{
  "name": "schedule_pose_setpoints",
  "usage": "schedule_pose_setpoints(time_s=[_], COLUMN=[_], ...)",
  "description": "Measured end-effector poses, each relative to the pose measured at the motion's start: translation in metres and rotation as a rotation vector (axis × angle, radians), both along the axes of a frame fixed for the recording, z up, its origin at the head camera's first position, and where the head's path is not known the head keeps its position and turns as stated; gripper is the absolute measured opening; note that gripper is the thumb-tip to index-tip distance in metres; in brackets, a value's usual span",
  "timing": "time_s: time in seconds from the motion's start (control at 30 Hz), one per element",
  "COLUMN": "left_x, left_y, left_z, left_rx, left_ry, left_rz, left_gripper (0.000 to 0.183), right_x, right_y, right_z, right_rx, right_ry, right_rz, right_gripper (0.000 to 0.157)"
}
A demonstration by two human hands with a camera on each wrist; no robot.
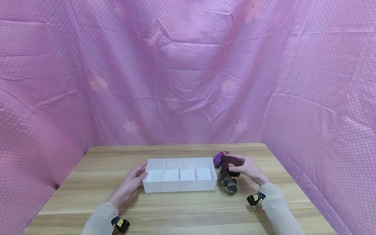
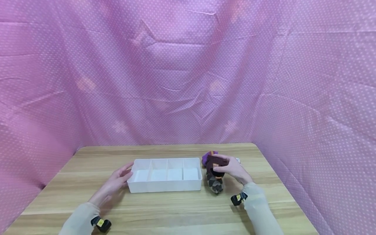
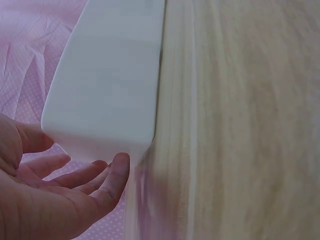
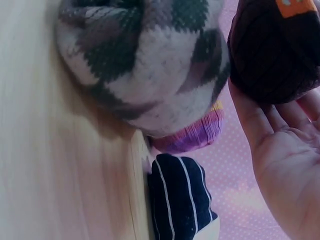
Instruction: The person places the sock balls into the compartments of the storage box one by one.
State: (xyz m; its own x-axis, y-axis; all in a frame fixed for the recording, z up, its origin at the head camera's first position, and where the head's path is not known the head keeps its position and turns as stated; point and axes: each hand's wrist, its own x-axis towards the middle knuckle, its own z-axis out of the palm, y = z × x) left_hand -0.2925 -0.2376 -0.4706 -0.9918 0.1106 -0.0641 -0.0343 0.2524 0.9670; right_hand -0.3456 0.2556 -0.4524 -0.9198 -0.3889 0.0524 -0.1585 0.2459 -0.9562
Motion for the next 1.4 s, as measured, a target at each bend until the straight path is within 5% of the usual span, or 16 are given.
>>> schedule_pose_setpoints(time_s=[0.6,1.4], left_x=[0.013,0.018], left_y=[0.006,0.011], left_z=[0.0,0.003], left_rx=[-0.001,-0.015], left_ry=[-0.018,-0.02], left_rz=[0.033,0.042], left_gripper=[0.056,0.057], right_x=[-0.002,-0.003], right_y=[-0.025,-0.056], right_z=[0.007,0.007], right_rx=[-0.082,0.005], right_ry=[0.029,0.11], right_rz=[0.107,0.075], right_gripper=[0.065,0.06])
